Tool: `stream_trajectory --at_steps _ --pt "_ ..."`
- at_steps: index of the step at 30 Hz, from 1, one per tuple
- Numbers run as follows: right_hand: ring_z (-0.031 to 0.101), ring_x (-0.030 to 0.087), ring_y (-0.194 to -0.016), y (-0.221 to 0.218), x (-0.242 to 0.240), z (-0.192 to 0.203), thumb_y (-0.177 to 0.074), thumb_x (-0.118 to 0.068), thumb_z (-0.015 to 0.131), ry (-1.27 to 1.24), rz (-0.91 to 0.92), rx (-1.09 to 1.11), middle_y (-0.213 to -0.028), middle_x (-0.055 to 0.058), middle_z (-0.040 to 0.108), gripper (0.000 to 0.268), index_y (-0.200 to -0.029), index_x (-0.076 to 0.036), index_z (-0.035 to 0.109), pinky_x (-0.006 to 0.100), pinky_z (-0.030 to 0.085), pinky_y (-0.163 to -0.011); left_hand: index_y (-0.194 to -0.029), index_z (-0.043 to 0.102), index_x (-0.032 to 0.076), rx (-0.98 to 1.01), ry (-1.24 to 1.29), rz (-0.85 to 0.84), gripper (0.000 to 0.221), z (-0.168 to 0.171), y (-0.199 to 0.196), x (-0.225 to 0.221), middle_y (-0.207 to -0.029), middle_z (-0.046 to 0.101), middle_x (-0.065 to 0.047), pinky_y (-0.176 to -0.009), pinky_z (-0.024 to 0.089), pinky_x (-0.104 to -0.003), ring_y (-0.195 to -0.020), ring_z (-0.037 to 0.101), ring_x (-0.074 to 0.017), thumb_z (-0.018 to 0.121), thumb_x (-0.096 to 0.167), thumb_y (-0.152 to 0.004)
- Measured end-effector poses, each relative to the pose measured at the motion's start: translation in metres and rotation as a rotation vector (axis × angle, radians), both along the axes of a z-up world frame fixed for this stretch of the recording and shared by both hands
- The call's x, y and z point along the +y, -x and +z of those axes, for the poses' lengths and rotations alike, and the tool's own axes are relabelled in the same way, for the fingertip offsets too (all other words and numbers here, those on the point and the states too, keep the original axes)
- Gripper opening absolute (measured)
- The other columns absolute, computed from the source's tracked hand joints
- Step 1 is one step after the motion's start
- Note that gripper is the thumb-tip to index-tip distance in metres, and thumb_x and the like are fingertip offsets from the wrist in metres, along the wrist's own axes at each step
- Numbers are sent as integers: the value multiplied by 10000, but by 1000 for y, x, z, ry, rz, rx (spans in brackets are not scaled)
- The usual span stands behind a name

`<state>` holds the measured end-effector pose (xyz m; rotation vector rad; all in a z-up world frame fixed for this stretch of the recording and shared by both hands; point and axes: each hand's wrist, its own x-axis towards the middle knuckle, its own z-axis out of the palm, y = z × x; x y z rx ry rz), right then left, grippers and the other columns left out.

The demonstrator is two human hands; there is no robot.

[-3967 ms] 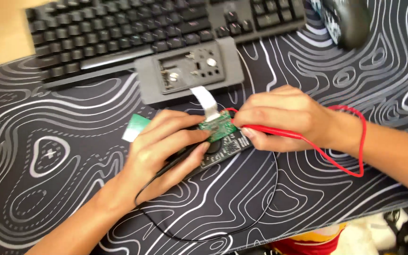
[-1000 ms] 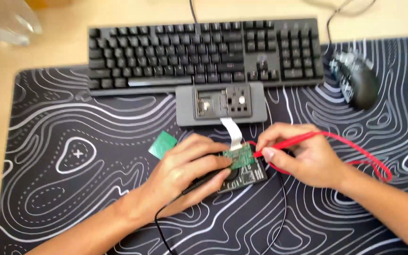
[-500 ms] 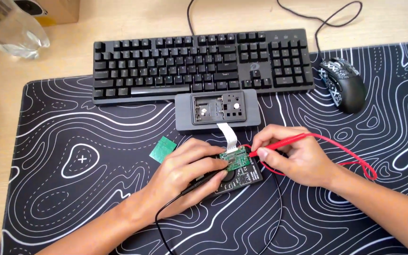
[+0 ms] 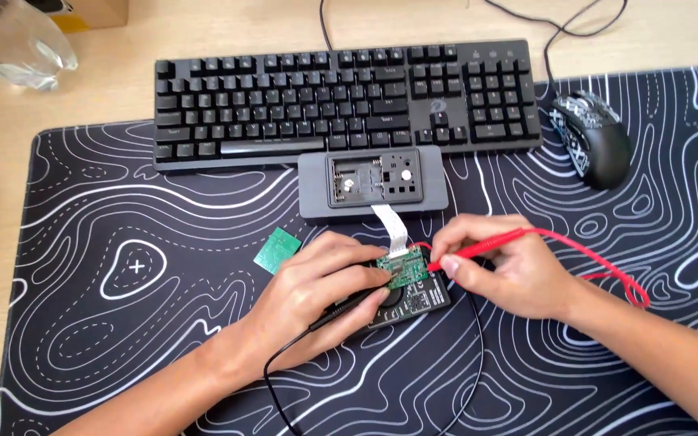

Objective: Testing and troubleshooting a circuit board using multimeter probes at a repair bench.

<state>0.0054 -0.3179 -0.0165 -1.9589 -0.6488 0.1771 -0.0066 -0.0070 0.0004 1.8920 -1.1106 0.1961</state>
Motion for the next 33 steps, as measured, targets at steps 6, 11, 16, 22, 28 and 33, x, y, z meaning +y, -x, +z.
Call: stream_trajectory --at_steps 6,11,16,22,28,33 --pt "749 109 -810 2 -2 -4 -1051 -240 706 25 -28 10 -945 -18 824 170 -1089 -134 833 278 608 -767 -1217 761 -39 -2 -7 -6 170 -1 0 0 -1306 781 -239 -955 642 -474 -1083 733 -400 758 91 -1108" --pt "752 119 -837 2 -2 -3 -1057 -211 702 25 -51 -4 -967 -8 820 151 -1086 -120 819 282 601 -812 -1217 761 -35 8 0 -3 167 0 -1 0 -1303 780 -235 -961 640 -474 -1085 738 -402 753 94 -1110" --pt "765 127 -868 -2 -2 -4 -1064 -187 719 -19 -55 -6 -992 15 823 141 -1095 -85 812 277 618 -840 -1216 752 -50 -7 9 -16 171 4 -2 0 -1300 770 -250 -976 638 -487 -1097 735 -413 736 89 -1117" --pt "788 143 -842 1 -5 -10 -1043 -231 715 -3 -19 48 -970 23 844 184 -1099 -106 838 291 662 -792 -1205 756 -38 9 3 -9 158 1 2 0 -1294 776 -238 -969 640 -479 -1088 739 -405 745 91 -1114" --pt "710 98 -760 -4 -6 -7 -1024 -194 731 -32 -65 138 -914 -4 805 148 -1056 -96 837 244 579 -681 -1208 754 -35 16 3 -13 169 -1 0 0 -1301 772 -240 -981 631 -480 -1099 737 -405 729 109 -1124" --pt "764 101 -647 -4 -5 -6 -1033 -111 760 -123 -91 359 -803 66 823 120 -1073 -23 832 197 606 -506 -1202 767 -26 8 -2 4 171 -3 1 0 -1282 786 -233 -970 634 -477 -1077 732 -403 741 120 -1118"
